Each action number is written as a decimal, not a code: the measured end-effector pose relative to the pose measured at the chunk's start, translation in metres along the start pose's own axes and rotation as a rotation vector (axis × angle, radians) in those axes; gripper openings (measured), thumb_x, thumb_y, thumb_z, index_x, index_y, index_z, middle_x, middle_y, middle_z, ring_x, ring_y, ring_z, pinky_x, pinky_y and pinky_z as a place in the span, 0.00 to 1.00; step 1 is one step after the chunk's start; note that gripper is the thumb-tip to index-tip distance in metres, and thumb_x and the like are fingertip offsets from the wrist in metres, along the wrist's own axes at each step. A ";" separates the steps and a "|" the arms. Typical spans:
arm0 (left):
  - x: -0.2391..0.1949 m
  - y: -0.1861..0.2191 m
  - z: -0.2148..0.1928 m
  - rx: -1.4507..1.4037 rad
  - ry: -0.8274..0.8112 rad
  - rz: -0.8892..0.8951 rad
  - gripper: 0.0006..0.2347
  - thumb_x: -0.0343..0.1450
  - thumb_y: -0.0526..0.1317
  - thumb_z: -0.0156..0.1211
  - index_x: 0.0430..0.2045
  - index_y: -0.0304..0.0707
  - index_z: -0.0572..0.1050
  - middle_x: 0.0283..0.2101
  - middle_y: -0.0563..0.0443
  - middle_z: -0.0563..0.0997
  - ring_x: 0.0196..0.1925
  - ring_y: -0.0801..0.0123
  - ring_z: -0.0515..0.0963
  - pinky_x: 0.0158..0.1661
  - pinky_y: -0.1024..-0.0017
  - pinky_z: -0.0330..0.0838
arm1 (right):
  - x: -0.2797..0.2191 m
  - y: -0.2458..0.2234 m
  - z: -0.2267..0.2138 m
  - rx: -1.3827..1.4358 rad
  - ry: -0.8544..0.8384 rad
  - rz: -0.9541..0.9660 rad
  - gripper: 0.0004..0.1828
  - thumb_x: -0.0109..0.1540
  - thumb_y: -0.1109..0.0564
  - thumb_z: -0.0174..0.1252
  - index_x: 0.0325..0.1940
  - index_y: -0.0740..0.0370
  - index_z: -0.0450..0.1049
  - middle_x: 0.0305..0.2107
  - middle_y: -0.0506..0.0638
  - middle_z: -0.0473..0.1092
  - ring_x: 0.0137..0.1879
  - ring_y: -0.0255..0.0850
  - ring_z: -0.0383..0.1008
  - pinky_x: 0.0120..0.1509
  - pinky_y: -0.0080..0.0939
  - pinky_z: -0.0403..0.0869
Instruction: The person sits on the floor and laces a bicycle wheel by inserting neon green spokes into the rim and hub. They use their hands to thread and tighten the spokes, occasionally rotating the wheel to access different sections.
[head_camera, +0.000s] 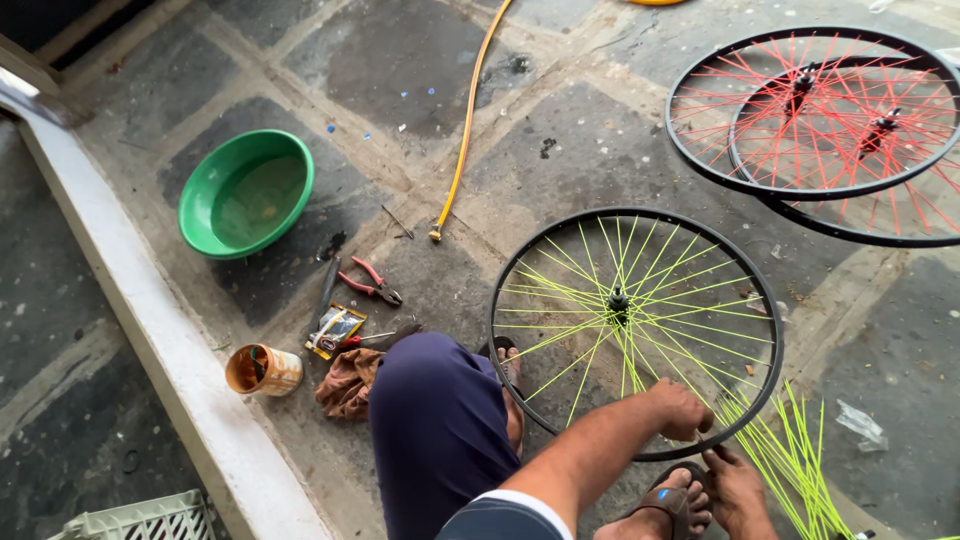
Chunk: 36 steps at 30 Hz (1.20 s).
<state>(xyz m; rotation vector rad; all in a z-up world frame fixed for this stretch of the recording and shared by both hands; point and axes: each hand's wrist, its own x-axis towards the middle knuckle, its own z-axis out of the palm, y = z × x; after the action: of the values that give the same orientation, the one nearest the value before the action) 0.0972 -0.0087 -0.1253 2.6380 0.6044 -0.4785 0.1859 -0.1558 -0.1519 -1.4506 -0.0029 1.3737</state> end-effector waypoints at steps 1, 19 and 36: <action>0.006 -0.004 0.004 -0.008 -0.037 0.009 0.15 0.64 0.50 0.64 0.46 0.67 0.81 0.53 0.58 0.83 0.59 0.65 0.79 0.58 0.48 0.65 | 0.007 0.005 -0.003 -0.047 0.006 -0.025 0.11 0.66 0.60 0.56 0.53 0.62 0.73 0.24 0.47 0.68 0.22 0.37 0.63 0.23 0.41 0.62; 0.015 0.005 0.007 -0.010 -0.137 0.058 0.15 0.66 0.56 0.55 0.41 0.65 0.84 0.50 0.61 0.84 0.60 0.66 0.75 0.59 0.46 0.55 | 0.136 0.076 -0.109 -1.478 -0.145 -0.509 0.21 0.57 0.53 0.63 0.55 0.45 0.81 0.54 0.48 0.77 0.58 0.37 0.80 0.68 0.33 0.76; 0.013 0.000 0.012 -0.074 -0.073 0.075 0.15 0.68 0.54 0.54 0.43 0.64 0.84 0.50 0.62 0.85 0.59 0.66 0.73 0.57 0.52 0.55 | 0.117 0.062 -0.081 -1.501 -0.082 -0.437 0.21 0.56 0.53 0.64 0.55 0.45 0.81 0.53 0.50 0.77 0.57 0.40 0.79 0.66 0.36 0.76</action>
<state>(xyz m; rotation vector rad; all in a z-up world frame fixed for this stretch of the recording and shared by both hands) 0.1054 -0.0097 -0.1403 2.5516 0.4898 -0.5171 0.2432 -0.1612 -0.2964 -2.3182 -1.5866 0.9696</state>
